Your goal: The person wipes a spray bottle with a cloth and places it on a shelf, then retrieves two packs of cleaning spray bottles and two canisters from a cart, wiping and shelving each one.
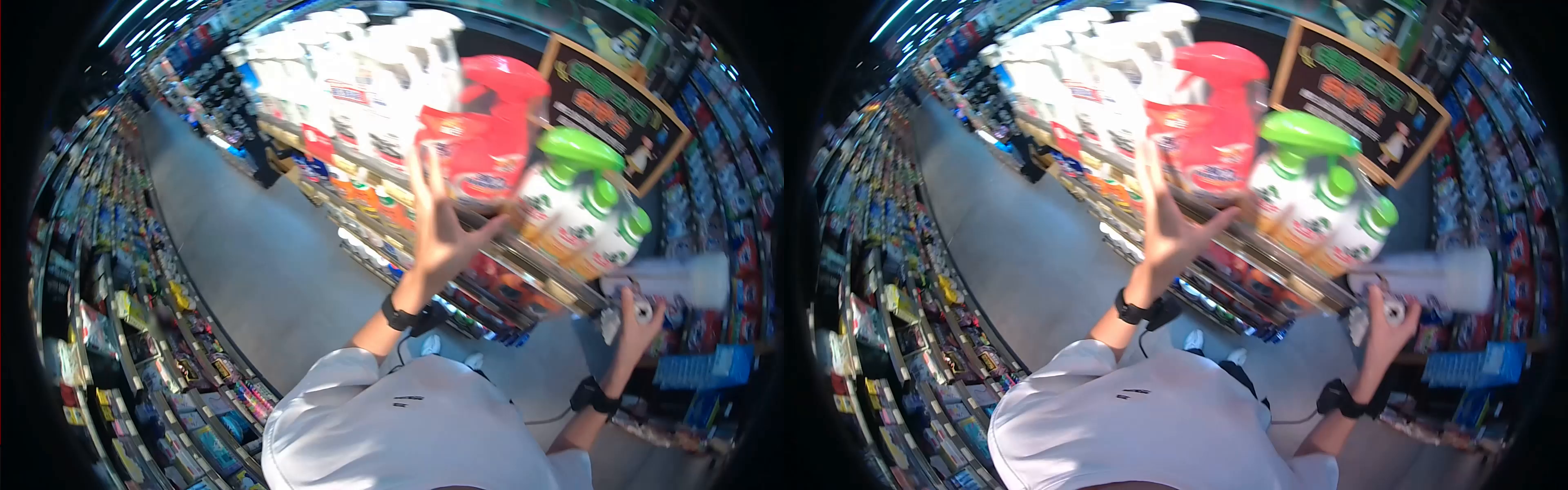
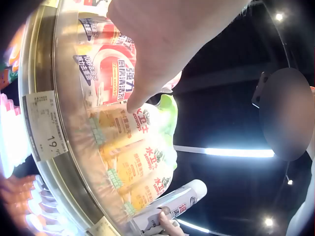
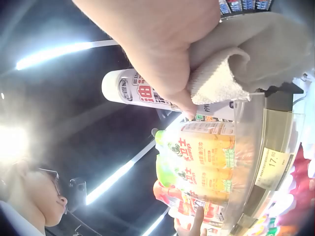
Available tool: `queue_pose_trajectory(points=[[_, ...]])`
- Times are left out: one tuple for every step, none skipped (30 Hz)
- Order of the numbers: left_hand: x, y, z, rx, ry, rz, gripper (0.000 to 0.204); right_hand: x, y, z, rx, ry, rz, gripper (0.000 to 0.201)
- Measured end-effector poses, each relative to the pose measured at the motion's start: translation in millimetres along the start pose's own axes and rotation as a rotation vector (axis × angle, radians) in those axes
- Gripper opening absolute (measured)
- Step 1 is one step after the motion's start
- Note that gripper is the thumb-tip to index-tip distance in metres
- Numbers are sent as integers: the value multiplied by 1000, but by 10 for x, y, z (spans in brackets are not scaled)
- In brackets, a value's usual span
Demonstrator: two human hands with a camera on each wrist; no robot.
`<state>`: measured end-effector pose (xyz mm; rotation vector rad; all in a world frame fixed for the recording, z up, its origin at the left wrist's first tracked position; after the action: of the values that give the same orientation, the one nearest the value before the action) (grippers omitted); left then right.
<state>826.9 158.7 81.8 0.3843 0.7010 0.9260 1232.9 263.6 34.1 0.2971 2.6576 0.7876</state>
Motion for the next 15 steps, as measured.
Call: queue_pose_trajectory(points=[[56,-13,21,-92,23,-43,143,80,35,-196,-53,-6,-39,39],[119,-32,34,-30,41,-4,145,109,55,-178,-24,-6,-77,39],[187,-77,54,35,58,35,147,152,73,-129,-14,59,-149,40],[211,-99,133,-20,46,12,148,200,80,-123,25,111,-201,38],[219,-121,245,-3,21,11,143,230,111,-90,-4,130,-228,38],[261,-141,291,19,3,14,144,254,146,-155,-75,146,-257,39],[293,-157,326,37,-7,21,145,273,170,-181,-80,138,-295,40],[331,-165,388,54,17,-2,147,291,188,-220,-83,135,-339,41],[353,-171,404,53,6,-14,148,315,200,-249,-84,134,-387,42],[369,-166,410,51,-2,-24,149,330,219,-254,-81,118,-424,44],[383,-157,409,48,-9,-32,149,339,233,-273,-62,108,-452,45],[384,-137,389,32,-22,-16,150,355,248,-305,-44,99,-480,47],[392,-132,394,39,3,-1,150,377,257,-307,-28,90,-507,48],[402,-125,402,47,27,13,150,396,268,-303,-54,125,-509,50],[416,-116,405,55,49,27,150,416,270,-282,-80,159,-509,52]])
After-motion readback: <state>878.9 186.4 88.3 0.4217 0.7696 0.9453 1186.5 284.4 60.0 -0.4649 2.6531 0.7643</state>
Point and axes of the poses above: each hand's wrist, its own y-axis towards the middle knuckle, its own x-axis out of the palm, z = x × y, the point moved 7 cm from there along y, towards the middle knuckle, and after that the axes turned 11 degrees about -x, right-handed, at the moved point
